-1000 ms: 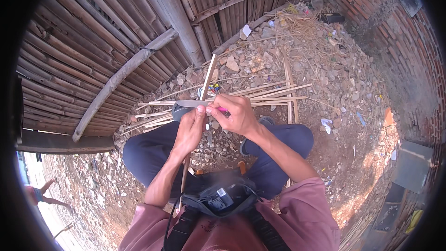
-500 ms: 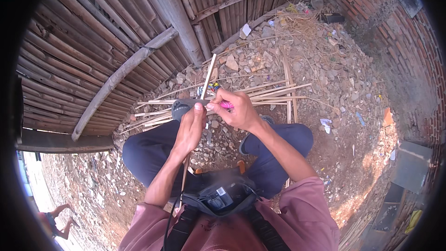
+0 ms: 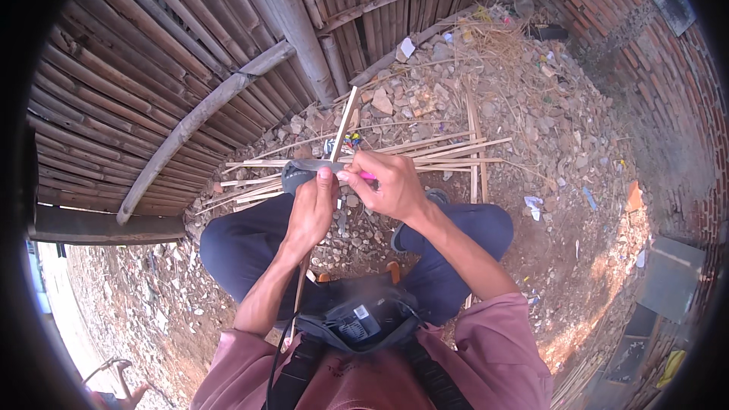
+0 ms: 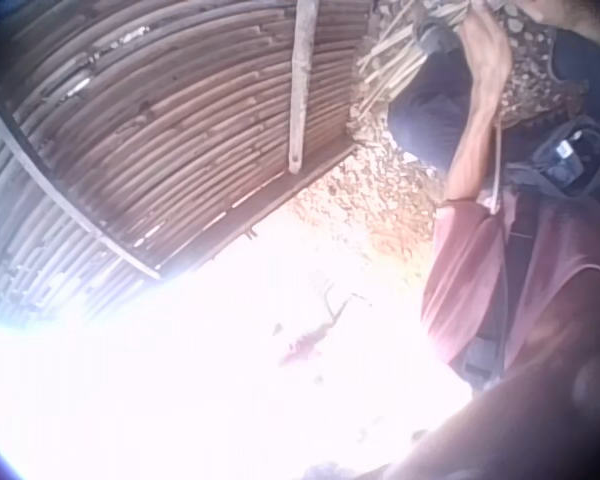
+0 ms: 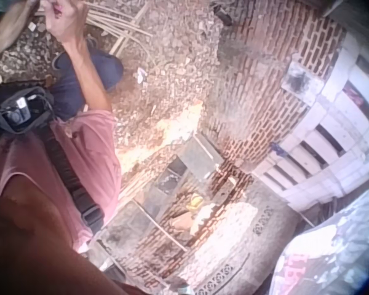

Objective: The person shaves bamboo sticks using a small knife, holding the sticks by hand while sitting outdoors near a bamboo structure.

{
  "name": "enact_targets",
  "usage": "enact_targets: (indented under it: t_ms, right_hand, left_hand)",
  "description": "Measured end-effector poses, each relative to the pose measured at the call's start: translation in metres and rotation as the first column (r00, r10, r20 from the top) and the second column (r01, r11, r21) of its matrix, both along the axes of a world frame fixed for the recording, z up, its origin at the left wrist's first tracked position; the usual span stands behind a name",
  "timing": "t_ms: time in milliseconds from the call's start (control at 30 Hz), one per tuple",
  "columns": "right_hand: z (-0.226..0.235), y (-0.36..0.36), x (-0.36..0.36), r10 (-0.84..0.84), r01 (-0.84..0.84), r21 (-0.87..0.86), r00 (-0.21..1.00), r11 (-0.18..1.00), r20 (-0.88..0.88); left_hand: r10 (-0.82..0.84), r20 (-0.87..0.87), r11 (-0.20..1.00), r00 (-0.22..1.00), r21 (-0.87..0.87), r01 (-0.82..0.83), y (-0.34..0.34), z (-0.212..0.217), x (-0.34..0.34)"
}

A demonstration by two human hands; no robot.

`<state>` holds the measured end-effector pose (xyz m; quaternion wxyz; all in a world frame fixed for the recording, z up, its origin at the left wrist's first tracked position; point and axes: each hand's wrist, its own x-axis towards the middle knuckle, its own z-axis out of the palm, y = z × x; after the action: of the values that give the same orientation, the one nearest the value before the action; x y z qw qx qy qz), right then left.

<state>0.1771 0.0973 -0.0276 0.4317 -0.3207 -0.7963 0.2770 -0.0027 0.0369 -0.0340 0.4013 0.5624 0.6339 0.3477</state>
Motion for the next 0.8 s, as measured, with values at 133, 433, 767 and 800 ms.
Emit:
enact_targets:
  t_ms: [133, 433, 767, 800]
  right_hand:
    - [-0.003, -0.001, 0.0, -0.037, 0.035, 0.042, 0.998, 0.999, 0.052]
    - [-0.003, 0.006, 0.004, 0.024, -0.024, -0.074, 1.0, 0.997, 0.005]
    - [0.0, 0.006, 0.005, 0.076, -0.082, -0.175, 0.996, 0.981, -0.043]
    - [0.003, 0.005, 0.005, 0.062, -0.063, -0.153, 0.998, 0.986, -0.008]
  left_hand:
    - [0.013, 0.066, 0.999, 0.998, -0.03, -0.011, 0.001, -0.012, -0.001]
    - [0.012, 0.144, 0.993, 0.99, -0.119, 0.006, 0.002, -0.004, -0.001]
    - [-0.014, 0.04, 0.999, 0.999, -0.038, 0.015, 0.001, -0.006, -0.003]
    - [-0.013, 0.035, 0.999, 0.999, -0.03, 0.014, 0.0, -0.007, -0.004]
